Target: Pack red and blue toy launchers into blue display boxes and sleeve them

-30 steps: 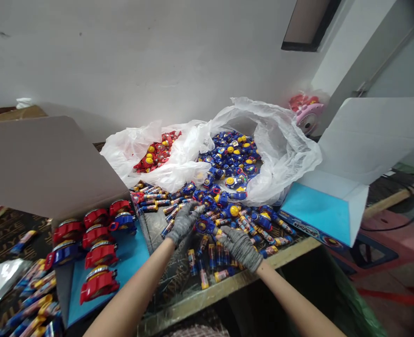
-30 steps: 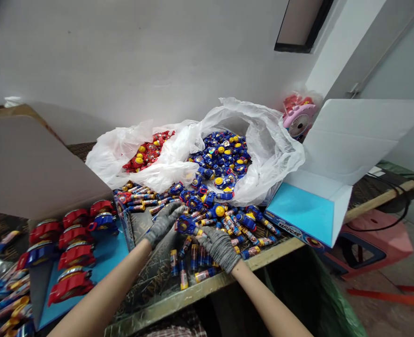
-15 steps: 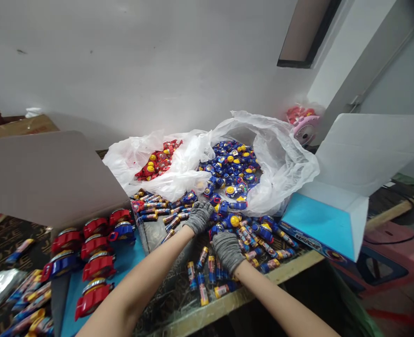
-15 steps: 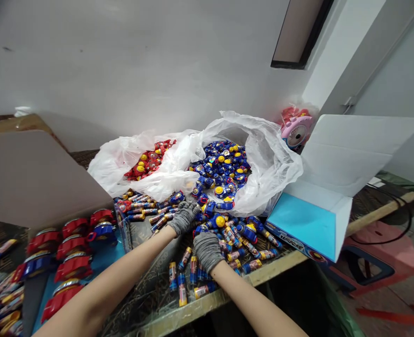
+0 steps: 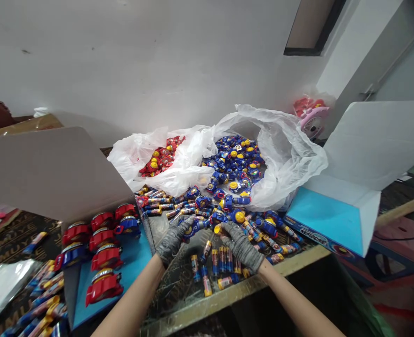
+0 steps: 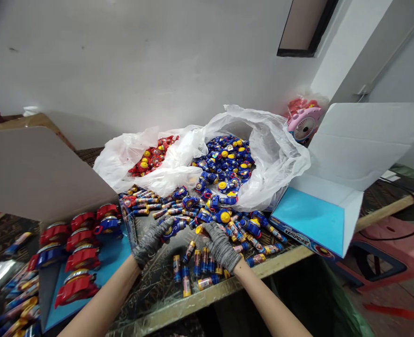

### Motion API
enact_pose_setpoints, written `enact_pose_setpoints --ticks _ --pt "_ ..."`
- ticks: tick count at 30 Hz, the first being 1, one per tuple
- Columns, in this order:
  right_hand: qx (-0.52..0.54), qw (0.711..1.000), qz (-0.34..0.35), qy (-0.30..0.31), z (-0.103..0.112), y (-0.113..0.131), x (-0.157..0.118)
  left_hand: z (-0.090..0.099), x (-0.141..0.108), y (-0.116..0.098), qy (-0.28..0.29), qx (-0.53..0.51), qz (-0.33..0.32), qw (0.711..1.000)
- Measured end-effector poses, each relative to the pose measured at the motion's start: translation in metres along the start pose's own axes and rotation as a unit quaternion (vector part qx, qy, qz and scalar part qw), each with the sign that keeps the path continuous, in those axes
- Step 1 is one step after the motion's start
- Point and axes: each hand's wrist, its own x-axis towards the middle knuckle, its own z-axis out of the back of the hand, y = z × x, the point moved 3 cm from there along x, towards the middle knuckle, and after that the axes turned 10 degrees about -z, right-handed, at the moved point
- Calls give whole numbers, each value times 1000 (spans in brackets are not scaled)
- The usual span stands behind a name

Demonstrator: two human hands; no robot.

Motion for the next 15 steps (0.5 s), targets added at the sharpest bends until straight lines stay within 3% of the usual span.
enact_pose_setpoints --ticks 4,7,10,15 --pt "25 992 117 -34 7 22 -13 3 -27 5 -4 -34 61 998" --pt "-19 984 174 -45 7 34 -22 -3 -34 3 -19 -60 55 997" --pt "-63 970 232 -45 6 36 -32 -13 -42 -5 0 -99 76 992" --pt "-94 958 264 -59 14 38 -39 -22 -53 -18 12 -148 110 983"
